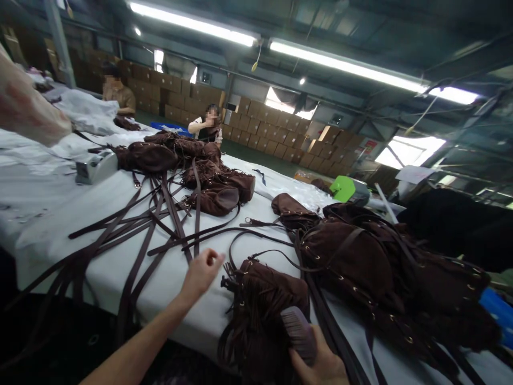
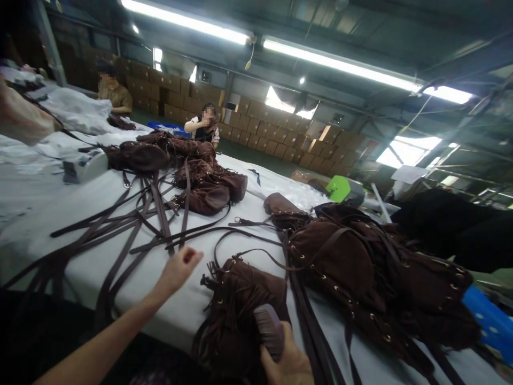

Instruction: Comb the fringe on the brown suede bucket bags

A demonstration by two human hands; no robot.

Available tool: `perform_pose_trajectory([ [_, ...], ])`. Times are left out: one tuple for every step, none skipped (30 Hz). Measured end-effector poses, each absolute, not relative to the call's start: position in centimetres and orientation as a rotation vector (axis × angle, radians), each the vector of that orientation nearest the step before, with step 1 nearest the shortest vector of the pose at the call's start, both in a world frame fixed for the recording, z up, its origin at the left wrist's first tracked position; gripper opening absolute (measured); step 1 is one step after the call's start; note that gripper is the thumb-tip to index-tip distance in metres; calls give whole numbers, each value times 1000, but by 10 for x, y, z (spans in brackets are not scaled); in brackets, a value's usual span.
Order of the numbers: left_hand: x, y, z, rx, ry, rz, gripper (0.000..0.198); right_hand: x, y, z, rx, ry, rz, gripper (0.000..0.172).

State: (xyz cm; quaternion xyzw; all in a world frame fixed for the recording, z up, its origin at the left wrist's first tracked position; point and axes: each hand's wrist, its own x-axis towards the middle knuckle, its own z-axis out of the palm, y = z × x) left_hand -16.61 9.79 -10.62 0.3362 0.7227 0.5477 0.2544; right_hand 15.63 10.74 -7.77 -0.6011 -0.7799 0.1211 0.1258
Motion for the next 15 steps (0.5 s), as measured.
perform_pose_trajectory([
  [-147, 86, -107, 1155, 1955, 1302, 44, 153, 109, -80, -1737, -2281, 367, 21],
  [-127, 77, -108, 1317, 1974, 1138, 49, 151, 110, -82, -1722, -2289, 377, 21],
  [-106, 70, -110, 1385, 2031, 985, 54, 149, 111, -84, -1710, -2297, 382, 21],
  [-88, 67, -111, 1431, 2087, 849, 59, 148, 111, -86, -1704, -2311, 390, 21],
  [-72, 66, -112, 1438, 2147, 757, 62, 148, 111, -87, -1708, -2325, 394, 21],
  [-60, 67, -113, 1431, 2197, 694, 62, 148, 110, -86, -1711, -2344, 401, 21],
  [-51, 69, -113, 1429, 2231, 661, 61, 150, 109, -85, -1714, -2355, 402, 21],
  [-45, 71, -113, 1430, 2253, 648, 57, 152, 108, -83, -1706, -2370, 413, 23],
  [-42, 74, -112, 1433, 2268, 645, 53, 154, 107, -80, -1683, -2383, 435, 26],
  [-42, 77, -111, 1437, 2281, 643, 48, 155, 106, -76, -1652, -2390, 471, 30],
  [-42, 78, -111, 1445, 2293, 636, 43, 156, 105, -71, -1621, -2386, 515, 33],
  [-44, 79, -110, 1460, 2302, 626, 39, 157, 103, -66, -1589, -2365, 558, 34],
  [-45, 80, -111, 1478, 2309, 617, 34, 157, 102, -61, -1557, -2334, 600, 33],
  [-47, 79, -111, 1501, 2312, 609, 30, 158, 100, -56, -1523, -2289, 636, 30],
  [-48, 79, -113, 1524, 2310, 610, 27, 158, 98, -52, -1496, -2235, 661, 28],
])
